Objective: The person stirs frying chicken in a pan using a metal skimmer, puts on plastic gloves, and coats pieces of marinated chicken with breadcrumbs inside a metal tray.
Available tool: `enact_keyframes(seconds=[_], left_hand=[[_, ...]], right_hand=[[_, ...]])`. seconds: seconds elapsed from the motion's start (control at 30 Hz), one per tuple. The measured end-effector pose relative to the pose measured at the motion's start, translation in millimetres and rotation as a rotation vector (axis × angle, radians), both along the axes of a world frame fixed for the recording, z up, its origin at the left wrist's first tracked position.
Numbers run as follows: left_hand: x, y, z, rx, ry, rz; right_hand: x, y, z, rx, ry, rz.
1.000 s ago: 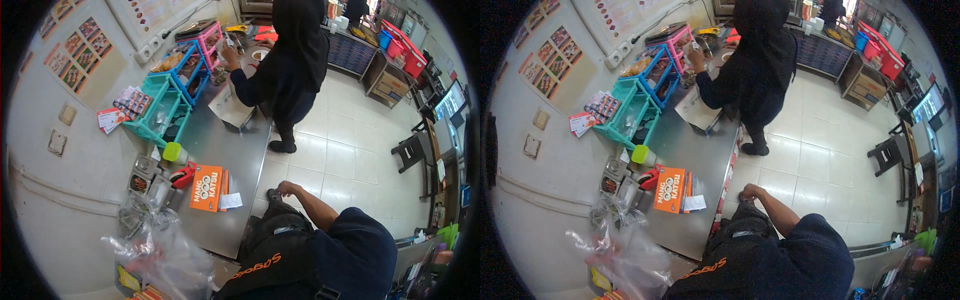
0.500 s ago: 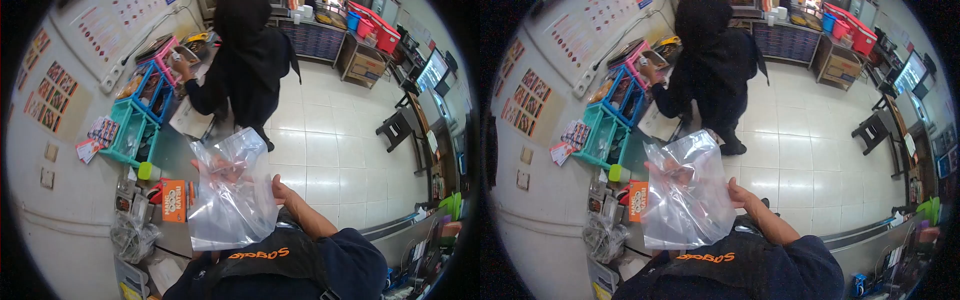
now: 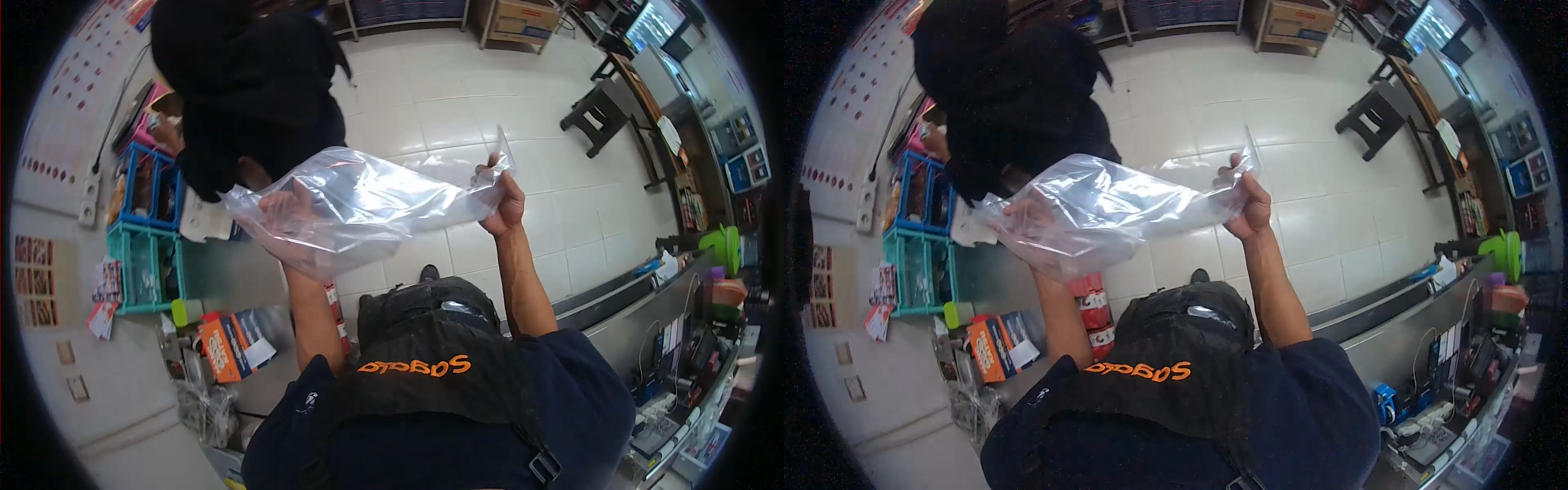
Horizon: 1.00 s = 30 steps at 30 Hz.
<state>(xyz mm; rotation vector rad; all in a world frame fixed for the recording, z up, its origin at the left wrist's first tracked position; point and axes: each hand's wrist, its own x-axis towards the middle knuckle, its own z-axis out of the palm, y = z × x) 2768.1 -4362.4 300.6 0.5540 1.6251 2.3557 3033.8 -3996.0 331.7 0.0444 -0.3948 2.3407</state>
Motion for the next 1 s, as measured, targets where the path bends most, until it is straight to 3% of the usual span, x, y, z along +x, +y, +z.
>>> enact_keyframes(seconds=[0.13, 0.2, 0.23, 0.3, 0.33, 0.37, 0.4, 0.43, 0.5, 0.53, 0.6, 0.63, 0.73, 0.77, 0.8, 0.87, 1.0], left_hand=[[-2.7, 135.1, -8.9, 0.129, -0.036, -0.142], [-15.5, 235.8, 10.2, 0.245, -0.018, -0.21], [-58.3, 278.2, -19.0, 0.32, 0.033, -0.219], [-47.0, 222.5, -129.9, 0.631, -0.474, -0.522], [-75.4, 269.2, -147.9, 0.739, -0.741, -0.695], [-4.5, 292.0, -79.3, 0.775, -0.714, -0.716], [29.1, 326.9, 23.1, 1.012, -0.918, -1.176], [44.4, 347.4, 29.1, 1.019, -0.909, -1.191], [61.5, 383.5, 27.3, 0.655, -0.972, -0.699], [61.8, 409.2, 23.8, 0.665, -0.974, -0.713], [57.1, 459.9, 20.8, 0.749, -0.992, -0.775], [55.1, 484.4, 34.8, 0.769, -1.092, -0.715], [22.7, 555.4, 53.2, 0.86, -1.229, -0.686], [11.8, 577.7, 57.3, 0.825, -1.214, -0.637], [1.8, 596.2, 61.7, 0.824, -1.21, -0.631], [-10.6, 628.8, 74.5, 0.761, -1.148, -0.586], [-29.1, 685.2, 65.6, 0.724, -1.099, -0.629]], right_hand=[[38.7, 34.5, 0.7, -0.046, -0.165, -0.121], [54.3, 48.2, -9.2, -0.128, -0.491, -0.242], [60.1, 54.9, -22.5, -0.12, -0.496, -0.246], [55.1, 57.3, -29.4, -0.316, -0.328, -0.327], [54.5, 59.1, -40.8, -0.083, -0.174, -0.31], [49.0, 59.9, -34.4, -0.088, -0.201, -0.323], [43.4, 71.5, -41.9, -0.012, -0.136, -0.217], [35.3, 84.9, -63.5, 0.015, -0.085, -0.181], [19.0, 96.7, -76.0, -0.065, -0.027, -0.086], [11.4, 108.5, -80.2, -0.051, -0.029, -0.095], [-0.9, 128.7, -94.0, -0.195, -0.402, 0.038], [6.9, 145.9, -110.1, -0.188, -0.061, 0.188], [26.3, 195.7, -114.5, -0.081, -0.304, 0.172], [27.4, 210.8, -103.6, 0.021, -0.082, 0.249], [29.5, 229.7, -100.2, 0.018, -0.079, 0.255], [35.8, 263.7, -95.6, 0.059, -0.331, 0.302], [40.7, 307.8, -110.6, 0.081, -0.358, 0.164]])
